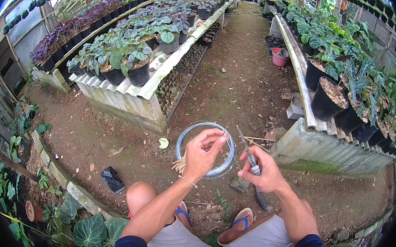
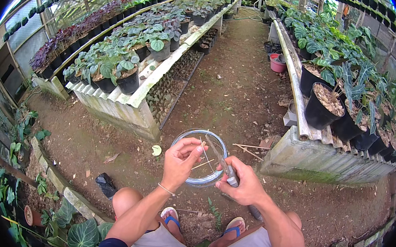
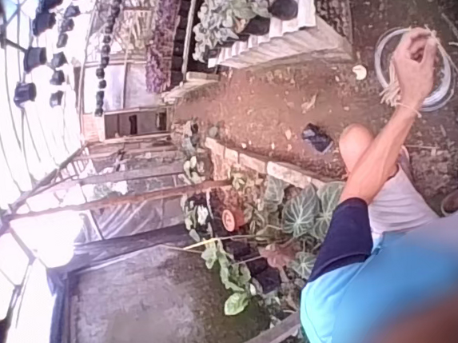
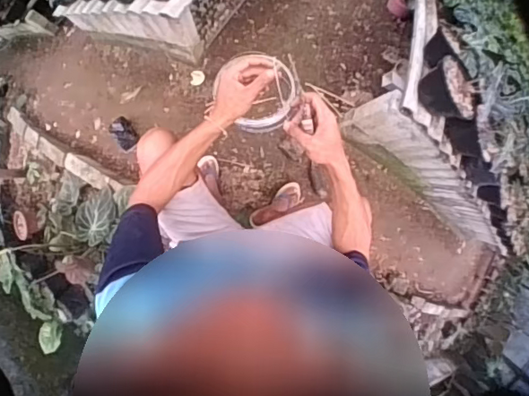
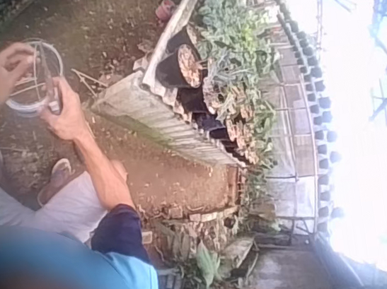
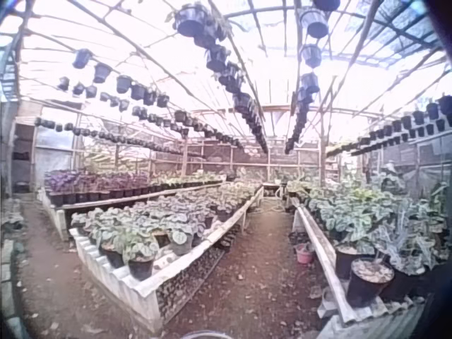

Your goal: The person sits on the ground in a greenhouse and uses pliers to cut short lengths of wire. They then wrap each wire around a thin wooden stick to form a loop at one end, creating small wire stakes.

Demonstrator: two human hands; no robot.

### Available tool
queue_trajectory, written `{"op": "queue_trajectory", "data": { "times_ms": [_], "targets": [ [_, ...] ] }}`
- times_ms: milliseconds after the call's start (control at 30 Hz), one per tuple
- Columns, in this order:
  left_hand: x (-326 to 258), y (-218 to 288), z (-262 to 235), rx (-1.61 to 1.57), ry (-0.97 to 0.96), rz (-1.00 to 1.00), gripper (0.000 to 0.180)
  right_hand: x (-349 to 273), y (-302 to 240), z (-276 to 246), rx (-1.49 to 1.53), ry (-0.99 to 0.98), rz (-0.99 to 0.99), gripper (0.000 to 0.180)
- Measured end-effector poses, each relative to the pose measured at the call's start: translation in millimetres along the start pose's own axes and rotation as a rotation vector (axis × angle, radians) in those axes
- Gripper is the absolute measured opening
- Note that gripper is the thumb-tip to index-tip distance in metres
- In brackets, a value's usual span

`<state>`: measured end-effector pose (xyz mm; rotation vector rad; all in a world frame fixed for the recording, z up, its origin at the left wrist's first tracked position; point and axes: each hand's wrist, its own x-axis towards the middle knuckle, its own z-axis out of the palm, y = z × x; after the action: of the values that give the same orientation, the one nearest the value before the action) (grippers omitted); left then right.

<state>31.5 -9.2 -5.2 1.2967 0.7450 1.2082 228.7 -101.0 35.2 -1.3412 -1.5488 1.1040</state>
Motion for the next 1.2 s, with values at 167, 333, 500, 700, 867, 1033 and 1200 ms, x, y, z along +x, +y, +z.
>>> {"op": "queue_trajectory", "data": {
  "times_ms": [167, 333, 500, 700, 867, 1033, 1200],
  "targets": [
    [-0.2, -0.3, -0.4, -0.062, 0.003, 0.011, 0.021, -0.3, -1.8, -0.6, -0.009, -0.013, 0.033, 0.035],
    [-0.8, -2.3, 1.1, -0.070, 0.015, 0.037, 0.023, 0.5, -1.4, -0.2, 0.013, -0.022, 0.006, 0.035],
    [-1.7, 0.0, 1.9, -0.019, 0.024, 0.053, 0.024, 1.1, -0.1, 1.1, 0.031, 0.002, 0.026, 0.038],
    [-3.3, 3.4, 3.3, 0.014, 0.044, 0.017, 0.021, 0.8, 0.7, 1.4, 0.023, 0.029, 0.032, 0.036],
    [-3.3, 1.8, 3.2, -0.010, 0.048, -0.005, 0.021, 1.4, 1.4, 1.5, -0.011, 0.032, 0.047, 0.037],
    [-3.2, 0.8, 3.1, -0.010, 0.046, 0.012, 0.020, 1.2, 1.5, 1.9, 0.004, 0.037, 0.021, 0.037],
    [-2.9, -0.6, 4.8, -0.070, 0.046, 0.021, 0.021, 1.0, 0.9, 1.4, 0.000, 0.041, 0.016, 0.037]
  ]
}}
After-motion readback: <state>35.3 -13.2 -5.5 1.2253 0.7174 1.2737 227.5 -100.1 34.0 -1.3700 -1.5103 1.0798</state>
